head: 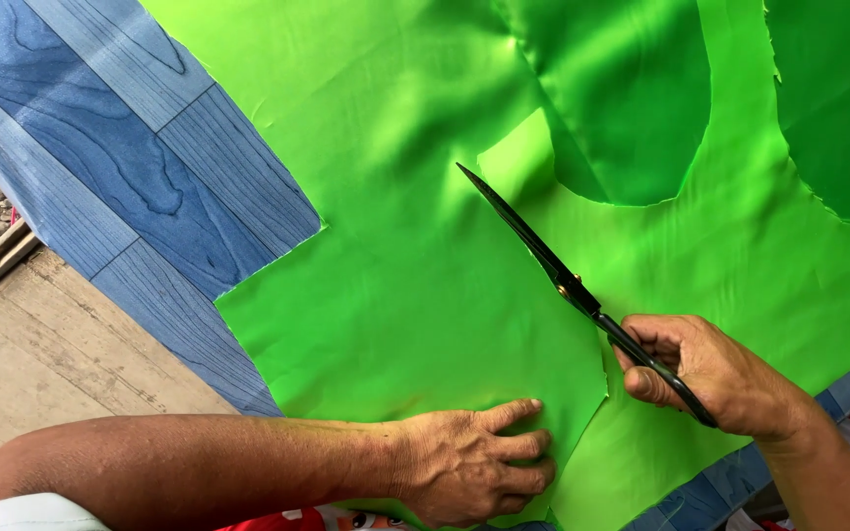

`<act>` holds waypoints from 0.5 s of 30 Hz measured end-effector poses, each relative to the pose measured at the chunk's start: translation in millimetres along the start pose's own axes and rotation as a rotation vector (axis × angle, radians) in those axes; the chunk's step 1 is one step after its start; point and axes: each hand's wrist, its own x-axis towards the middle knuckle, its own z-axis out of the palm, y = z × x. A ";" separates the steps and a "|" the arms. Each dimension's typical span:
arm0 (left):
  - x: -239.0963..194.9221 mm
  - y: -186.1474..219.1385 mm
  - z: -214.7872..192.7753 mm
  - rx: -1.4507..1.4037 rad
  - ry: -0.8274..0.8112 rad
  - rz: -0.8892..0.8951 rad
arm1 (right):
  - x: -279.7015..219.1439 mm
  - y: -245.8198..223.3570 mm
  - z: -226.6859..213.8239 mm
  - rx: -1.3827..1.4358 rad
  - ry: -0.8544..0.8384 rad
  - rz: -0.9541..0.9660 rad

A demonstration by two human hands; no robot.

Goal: The person uses a pair of scissors to cut a large piece of bright green fabric laid out on a blue surface. They carefully follow a pre-drawn or pre-cut pattern, separating a shaped piece from the main sheet of material.

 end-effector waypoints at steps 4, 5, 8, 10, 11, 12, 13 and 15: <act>0.3 0.9 0.0 0.008 -0.031 -0.004 | 1.8 2.1 -0.5 0.042 -0.004 -0.013; 0.1 0.8 -0.4 -0.002 -0.016 -0.006 | 2.5 3.0 0.0 0.045 -0.005 -0.026; 0.5 -0.1 -1.9 -0.017 -0.035 0.001 | 5.2 4.8 1.6 0.035 -0.003 -0.017; 1.0 -0.3 -2.2 -0.023 -0.068 0.009 | 6.7 5.7 3.0 0.022 0.001 0.004; 1.1 -0.3 -2.4 -0.016 -0.075 0.011 | 7.3 6.0 3.9 0.059 0.000 0.012; 1.2 -0.7 -2.6 -0.007 -0.081 0.015 | 7.9 6.2 4.6 0.095 -0.001 0.020; 1.0 -0.7 -2.4 -0.005 -0.082 0.016 | 7.9 7.0 4.7 0.095 0.001 0.018; 0.2 0.0 -2.5 -0.002 -0.038 0.005 | 8.1 8.4 5.5 0.077 0.001 -0.011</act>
